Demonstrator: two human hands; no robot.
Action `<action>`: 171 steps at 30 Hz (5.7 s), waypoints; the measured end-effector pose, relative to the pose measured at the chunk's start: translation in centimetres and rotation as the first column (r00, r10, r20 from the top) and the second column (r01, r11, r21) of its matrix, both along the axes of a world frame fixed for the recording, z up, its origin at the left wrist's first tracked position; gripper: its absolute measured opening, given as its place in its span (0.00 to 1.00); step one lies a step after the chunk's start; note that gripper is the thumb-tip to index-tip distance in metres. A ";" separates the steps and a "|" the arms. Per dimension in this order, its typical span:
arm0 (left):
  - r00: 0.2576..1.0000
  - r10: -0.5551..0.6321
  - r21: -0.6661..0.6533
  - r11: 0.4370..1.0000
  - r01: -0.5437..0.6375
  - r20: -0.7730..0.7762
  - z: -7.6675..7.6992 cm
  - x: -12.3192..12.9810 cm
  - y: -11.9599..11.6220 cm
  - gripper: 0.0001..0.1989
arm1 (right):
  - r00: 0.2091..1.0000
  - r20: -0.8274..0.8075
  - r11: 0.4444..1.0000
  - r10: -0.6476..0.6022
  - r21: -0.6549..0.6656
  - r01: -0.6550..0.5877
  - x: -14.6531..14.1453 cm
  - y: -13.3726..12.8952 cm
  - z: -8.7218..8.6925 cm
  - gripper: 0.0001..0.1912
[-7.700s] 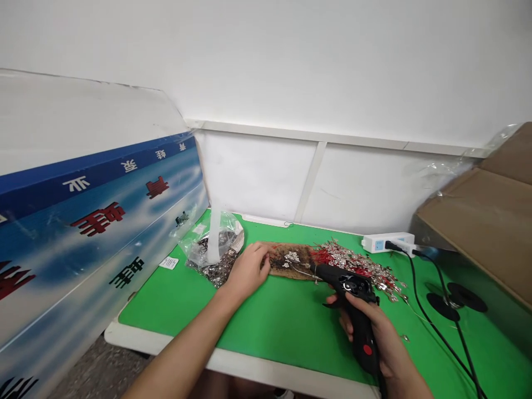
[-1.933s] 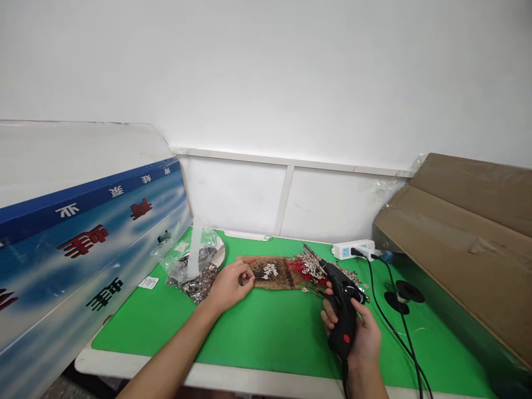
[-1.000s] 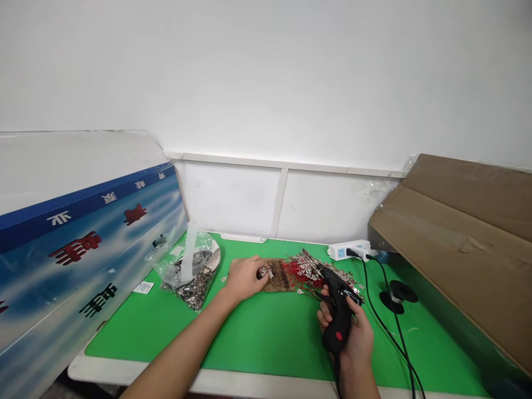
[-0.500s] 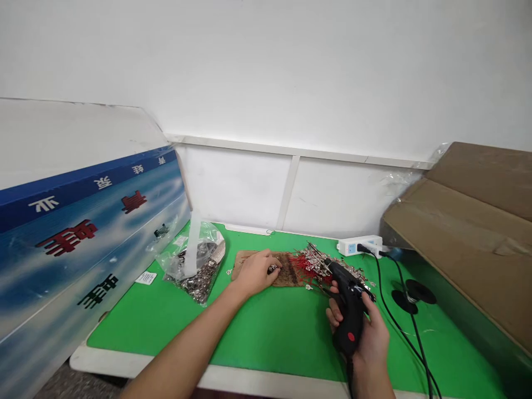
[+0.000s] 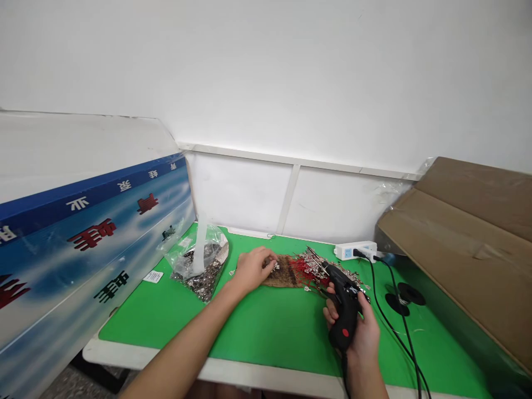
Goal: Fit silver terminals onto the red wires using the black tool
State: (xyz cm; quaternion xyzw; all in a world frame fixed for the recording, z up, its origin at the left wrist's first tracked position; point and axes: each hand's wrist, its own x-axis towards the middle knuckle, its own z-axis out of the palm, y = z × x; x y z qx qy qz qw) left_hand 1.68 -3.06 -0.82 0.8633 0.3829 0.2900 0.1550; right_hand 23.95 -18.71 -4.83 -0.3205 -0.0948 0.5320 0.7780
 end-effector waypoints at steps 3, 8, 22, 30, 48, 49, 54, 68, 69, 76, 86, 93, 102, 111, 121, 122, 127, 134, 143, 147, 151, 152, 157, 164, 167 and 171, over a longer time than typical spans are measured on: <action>0.998 -0.056 -0.128 0.990 0.059 0.025 0.4 -1.1 -0.1 0.10 | 1.000 0.017 1.000 0.005 0.010 -0.005 0.0 0.0 -0.1 0.28; 0.991 -0.135 -0.230 0.965 0.127 -0.022 0.0 -1.7 0.1 0.09 | 1.000 0.001 1.000 0.009 0.004 -0.009 0.1 0.0 -0.1 0.28; 0.982 -0.021 -0.045 0.999 0.012 -0.190 -0.2 -1.5 -0.2 0.09 | 1.000 0.028 1.000 0.014 0.001 -0.014 0.1 -0.1 -0.2 0.29; 0.984 -0.061 -0.006 0.998 0.060 -0.168 -0.6 -1.4 -0.2 0.13 | 1.000 0.019 0.999 0.000 0.044 -0.001 0.2 -0.2 -0.4 0.27; 0.987 -0.052 -0.058 0.997 0.043 -0.152 -0.5 -1.8 0.1 0.08 | 1.000 -0.001 1.000 -0.012 0.001 0.012 0.0 -0.4 0.0 0.28; 0.987 -0.052 -0.063 0.997 0.043 -0.151 -0.4 -1.9 0.2 0.08 | 1.000 -0.005 1.000 -0.015 0.002 0.015 0.0 -0.4 0.0 0.27; 0.972 0.197 -0.039 0.978 -0.204 -0.130 0.3 -2.7 0.7 0.13 | 1.000 -0.017 1.000 -0.007 -0.006 0.006 0.0 -0.5 -0.2 0.28; 0.846 0.386 -0.033 0.904 -0.427 -0.368 -0.1 -2.2 0.9 0.12 | 1.000 -0.027 1.000 0.017 -0.020 -0.017 0.0 -0.5 -0.2 0.30; 0.843 0.383 -0.032 0.905 -0.425 -0.378 -0.1 -2.2 0.9 0.13 | 0.999 -0.031 1.000 0.014 -0.027 -0.015 0.0 -0.5 -0.2 0.30; 0.814 0.365 0.031 0.918 -0.395 -0.451 -0.4 -2.0 0.9 0.16 | 1.000 0.002 1.000 0.001 0.005 -0.001 -0.1 -0.5 -0.1 0.27; 0.803 0.304 0.022 0.940 -0.342 -0.513 -0.2 -1.9 1.3 0.18 | 0.999 0.042 0.999 0.034 0.003 -0.034 -0.5 -1.0 0.1 0.27; 0.807 0.291 0.030 0.946 -0.323 -0.514 -0.2 -1.7 1.7 0.19 | 0.999 0.021 0.999 0.036 0.016 -0.036 -0.4 -1.0 -0.1 0.27; 0.887 0.326 0.147 0.945 -0.293 -0.328 0.4 -1.9 1.2 0.16 | 0.999 0.028 0.999 0.038 0.017 -0.038 -0.1 -0.7 -0.3 0.28; 0.999 -0.023 -0.196 0.980 0.029 0.034 0.4 -3.3 0.4 0.10 | 0.994 0.067 0.993 0.086 0.073 -0.091 0.3 -0.7 -0.7 0.29; 0.995 -0.073 -0.293 0.952 0.091 0.074 -0.3 -4.7 -0.1 0.11 | 0.969 0.238 0.997 0.074 -0.021 -0.070 -1.0 -0.9 0.3 0.21; 0.995 -0.072 -0.288 0.953 0.090 0.072 -0.3 -4.7 -0.1 0.10 | 0.964 0.248 0.995 0.096 -0.049 -0.087 -1.2 -0.9 0.3 0.20; 0.991 -0.079 -0.254 0.962 0.104 0.107 -0.2 -4.3 -0.2 0.10 | 0.955 0.251 0.984 0.158 -0.121 -0.131 -1.3 -1.0 0.6 0.19; 0.993 -0.101 -0.260 0.959 0.115 0.067 -0.2 -4.1 -0.2 0.08 | 0.945 0.275 0.984 0.176 -0.077 -0.160 -0.9 -1.2 0.0 0.17; 0.994 -0.089 -0.278 0.955 0.103 0.062 -0.2 -4.4 -0.2 0.10 | 0.924 0.323 0.977 0.204 -0.129 -0.171 -1.4 -1.2 0.0 0.24; 0.996 -0.077 -0.317 0.944 0.089 0.050 -0.1 -4.6 -0.4 0.10 | 0.900 0.383 0.972 0.209 -0.184 -0.147 -2.4 -1.4 0.4 0.23; 0.995 -0.085 -0.328 0.940 0.097 0.050 0.1 -4.7 -0.5 0.10 | 0.855 0.455 0.955 0.248 -0.266 -0.135 -2.8 -1.3 0.4 0.24; 0.995 -0.088 -0.328 0.939 0.099 0.047 0.1 -4.7 -0.5 0.10 | 0.845 0.462 0.948 0.269 -0.282 -0.148 -2.8 -1.3 0.4 0.25; 0.996 -0.092 -0.310 0.946 0.094 0.022 0.2 -4.8 -0.7 0.11 | 0.795 0.460 0.892 0.396 -0.398 -0.214 -2.5 -1.1 0.9 0.29; 0.993 -0.107 -0.300 0.947 0.114 0.041 -0.2 -4.7 -0.8 0.08 | 0.738 0.486 0.849 0.468 -0.478 -0.224 -2.6 -1.0 0.7 0.30; 0.994 -0.097 -0.305 0.946 0.105 0.042 -0.4 -4.6 -0.8 0.07 | 0.729 0.482 0.837 0.485 -0.499 -0.227 -2.3 -0.9 0.2 0.31; 0.993 -0.104 -0.276 0.955 0.113 0.047 -0.6 -4.6 -0.8 0.07 | 0.728 0.496 0.845 0.472 -0.490 -0.214 -2.2 -1.0 0.2 0.32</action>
